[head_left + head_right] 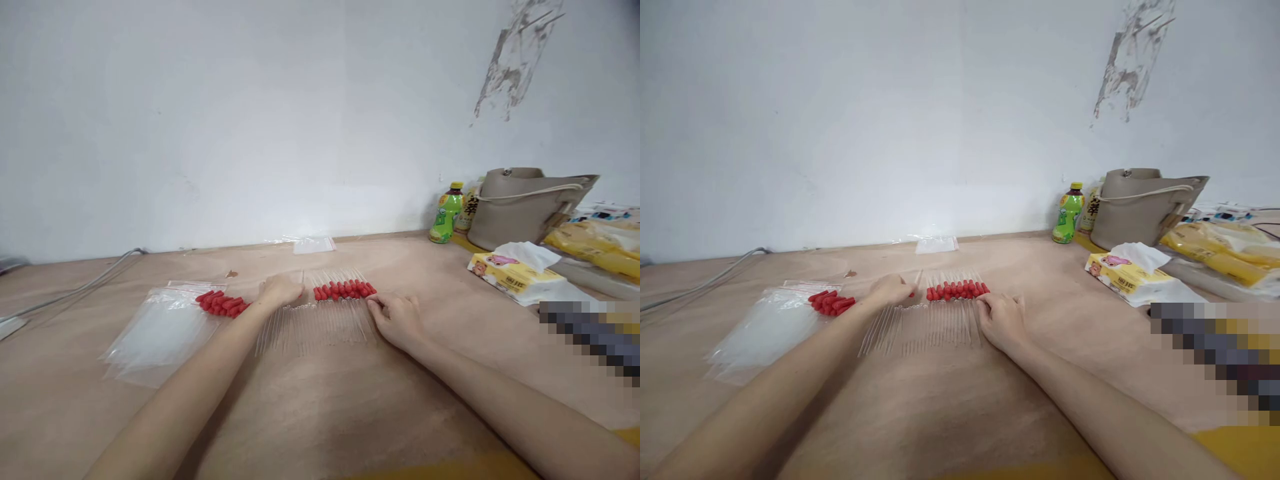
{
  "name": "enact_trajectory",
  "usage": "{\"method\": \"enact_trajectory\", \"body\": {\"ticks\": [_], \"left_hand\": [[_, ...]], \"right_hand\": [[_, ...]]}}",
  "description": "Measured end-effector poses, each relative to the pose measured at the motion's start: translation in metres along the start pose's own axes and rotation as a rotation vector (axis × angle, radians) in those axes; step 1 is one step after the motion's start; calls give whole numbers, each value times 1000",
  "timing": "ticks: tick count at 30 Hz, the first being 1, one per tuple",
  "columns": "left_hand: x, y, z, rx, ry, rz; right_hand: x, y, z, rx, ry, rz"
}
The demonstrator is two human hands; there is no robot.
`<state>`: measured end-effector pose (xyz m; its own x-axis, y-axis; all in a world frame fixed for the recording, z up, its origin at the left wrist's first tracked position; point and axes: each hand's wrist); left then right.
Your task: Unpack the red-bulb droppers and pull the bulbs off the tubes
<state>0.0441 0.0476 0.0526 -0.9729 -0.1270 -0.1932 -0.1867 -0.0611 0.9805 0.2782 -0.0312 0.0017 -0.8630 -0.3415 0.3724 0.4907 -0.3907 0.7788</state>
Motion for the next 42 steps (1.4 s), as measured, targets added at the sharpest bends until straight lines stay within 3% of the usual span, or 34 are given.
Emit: {"method": "enact_trajectory", "body": {"ticks": [5, 6, 8, 10, 13, 17, 24, 30, 36, 42], "left_hand": [[30, 15, -41, -193, -178, -28], [38, 14, -53, -223, -248, -38], [53, 8, -76, -346, -511, -78], [64, -3, -96, -429, -710, -132], [70, -20, -116, -530, -860, -251], [67, -37, -121, -570, -912, -341], [64, -39, -119, -584, -990, -353], [52, -35, -118, -523, -1062, -209], [50, -35, -120, -610, -1114, -182], [50, -25, -125, -722, -1253, 58]], "right_hand": [[-4, -7, 0, -176, 129, 125], [-4, -7, -1, -225, 190, 163], [0, -6, -3, -291, 322, 217], [8, -3, -7, -286, 454, 216], [23, 4, -14, -197, 680, 145], [40, 2, -22, -129, 873, 56], [50, -16, -24, -141, 843, 32], [53, -17, -28, -120, 831, 123], [55, -19, -27, -72, 894, 203], [56, -19, -28, -57, 955, 279]]}}
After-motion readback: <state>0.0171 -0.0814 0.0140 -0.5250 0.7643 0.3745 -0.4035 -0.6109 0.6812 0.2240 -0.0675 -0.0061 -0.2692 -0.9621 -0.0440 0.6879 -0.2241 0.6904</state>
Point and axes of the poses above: each hand's wrist, its own z-axis towards the middle knuckle, its own y-axis out of the back of the hand, x = y × z, and after that the axes turned 7 degrees about y, right-handed
